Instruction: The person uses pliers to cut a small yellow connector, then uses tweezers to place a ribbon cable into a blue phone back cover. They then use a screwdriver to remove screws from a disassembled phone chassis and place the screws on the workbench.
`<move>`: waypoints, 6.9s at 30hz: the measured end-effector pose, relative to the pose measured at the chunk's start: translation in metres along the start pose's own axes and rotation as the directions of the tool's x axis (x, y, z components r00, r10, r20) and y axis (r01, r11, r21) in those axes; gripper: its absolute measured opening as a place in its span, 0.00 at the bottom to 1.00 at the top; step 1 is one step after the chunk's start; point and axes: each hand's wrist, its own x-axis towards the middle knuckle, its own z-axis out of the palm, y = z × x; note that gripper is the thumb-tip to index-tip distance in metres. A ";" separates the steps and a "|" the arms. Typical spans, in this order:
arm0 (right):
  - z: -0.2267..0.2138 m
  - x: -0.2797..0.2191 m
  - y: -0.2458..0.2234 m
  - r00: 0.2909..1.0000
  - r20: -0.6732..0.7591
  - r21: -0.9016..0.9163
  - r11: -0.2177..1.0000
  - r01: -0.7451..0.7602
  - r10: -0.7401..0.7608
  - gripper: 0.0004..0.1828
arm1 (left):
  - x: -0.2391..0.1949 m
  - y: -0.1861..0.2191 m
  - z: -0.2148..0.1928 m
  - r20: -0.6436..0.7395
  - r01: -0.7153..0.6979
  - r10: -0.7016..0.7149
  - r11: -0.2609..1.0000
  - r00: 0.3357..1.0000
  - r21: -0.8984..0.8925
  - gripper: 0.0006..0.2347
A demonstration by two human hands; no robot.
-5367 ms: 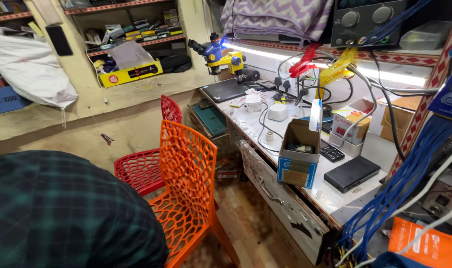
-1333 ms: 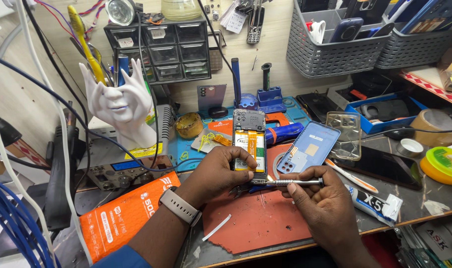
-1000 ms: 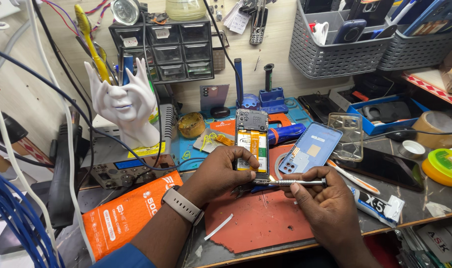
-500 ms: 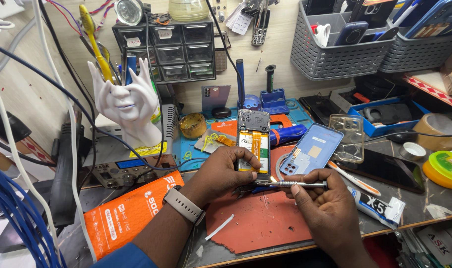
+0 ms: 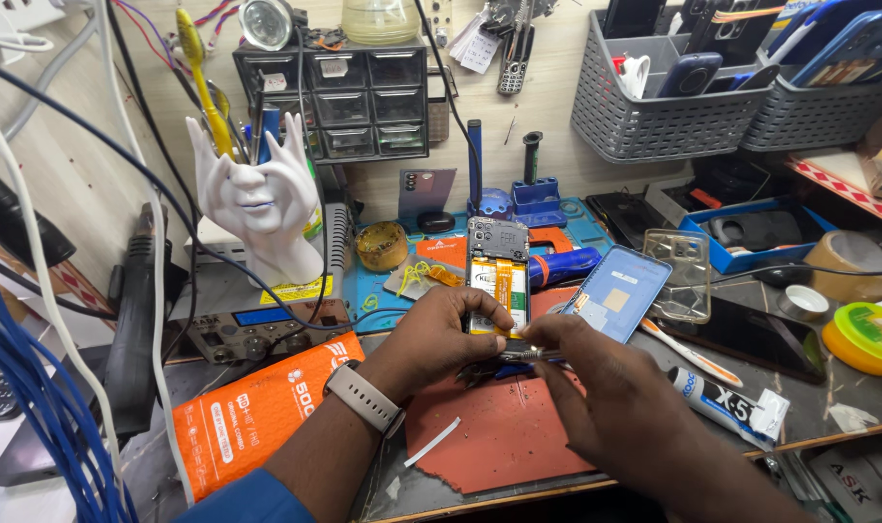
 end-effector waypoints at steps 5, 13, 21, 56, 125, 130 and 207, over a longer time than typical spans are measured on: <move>-0.006 0.018 -0.003 0.995 -0.003 -0.195 0.976 -0.101 0.103 0.22 | 0.001 -0.004 0.002 -0.016 0.037 -0.039 0.994 0.999 -0.107 0.10; -0.013 0.038 0.004 0.993 0.003 -0.084 0.989 0.121 -0.121 0.28 | -0.003 0.007 -0.004 -0.091 -0.048 0.028 0.974 0.995 -0.222 0.13; -0.019 0.061 -0.005 0.993 0.016 -0.053 0.992 0.114 -0.113 0.24 | -0.007 0.026 -0.008 -0.168 -0.214 0.184 0.961 0.968 -0.177 0.17; -0.031 0.034 0.012 0.916 0.032 0.253 0.883 -0.395 0.400 0.27 | -0.009 0.024 -0.028 -0.169 -0.229 0.159 0.777 0.973 -0.587 0.15; -0.080 0.059 0.074 0.662 0.481 -0.607 0.763 -0.221 0.575 0.21 | -0.018 0.035 -0.049 -0.182 -0.246 0.165 0.695 0.969 -0.676 0.10; -0.058 0.058 0.067 0.734 0.599 -0.015 0.920 -0.390 0.321 0.23 | -0.017 0.033 -0.048 -0.171 -0.224 0.147 0.720 0.974 -0.657 0.10; 0.031 -0.031 0.036 0.903 -0.078 0.690 0.676 -0.257 0.423 0.12 | -0.006 0.011 -0.004 0.101 0.111 -0.085 0.947 0.991 -0.300 0.18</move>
